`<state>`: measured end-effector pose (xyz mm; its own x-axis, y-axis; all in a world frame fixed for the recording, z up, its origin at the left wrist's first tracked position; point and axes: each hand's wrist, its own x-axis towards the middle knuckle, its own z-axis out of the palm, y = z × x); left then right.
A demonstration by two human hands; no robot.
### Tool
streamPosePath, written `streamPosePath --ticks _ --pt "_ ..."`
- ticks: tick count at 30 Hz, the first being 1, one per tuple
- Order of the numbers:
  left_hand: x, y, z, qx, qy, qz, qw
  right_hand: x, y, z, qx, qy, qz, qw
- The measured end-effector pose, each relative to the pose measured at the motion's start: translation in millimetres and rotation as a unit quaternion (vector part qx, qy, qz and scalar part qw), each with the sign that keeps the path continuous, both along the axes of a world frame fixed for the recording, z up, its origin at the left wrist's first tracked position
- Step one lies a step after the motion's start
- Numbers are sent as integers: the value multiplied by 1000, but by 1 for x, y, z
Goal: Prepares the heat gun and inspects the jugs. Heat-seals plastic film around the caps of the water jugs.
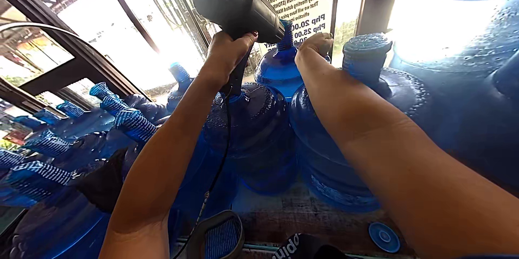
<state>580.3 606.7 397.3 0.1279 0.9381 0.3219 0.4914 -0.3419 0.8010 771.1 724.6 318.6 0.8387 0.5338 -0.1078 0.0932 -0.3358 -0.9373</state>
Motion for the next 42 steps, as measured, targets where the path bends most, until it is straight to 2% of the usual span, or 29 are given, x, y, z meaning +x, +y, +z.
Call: streamPosePath --ticks 3,6,9,15,19,22,28,31,32,36,40,42 --pt "7 3 -6 -20 31 2 999 1 -1 1 -93 -87 53 991" --pt "9 7 -9 -37 54 17 998 1 -4 0 -109 -105 65 986" --pt "7 5 -7 -31 14 1 999 1 0 0 -110 -104 70 986" --pt "12 3 2 36 -14 13 999 0 3 -3 -199 -222 104 949" --pt "14 12 13 35 -41 19 998 -2 2 -2 -187 -209 103 954" --pt "18 17 17 18 -70 7 997 -3 2 -10 -227 -283 103 926" --pt "15 20 20 -20 -65 -7 998 0 9 -1 -132 -152 105 974" --pt "8 14 23 -26 -44 -8 999 -7 7 0 35 13 56 998" --pt "6 11 24 -15 -42 -9 999 -12 3 1 65 20 77 995" --pt "-6 -3 29 44 -61 -10 997 -31 5 0 35 -131 197 971" --pt "-20 -11 34 66 -114 -21 991 -46 27 12 -2 -140 178 974" --pt "-26 -11 35 70 -131 -26 989 -48 42 8 15 -137 140 981"
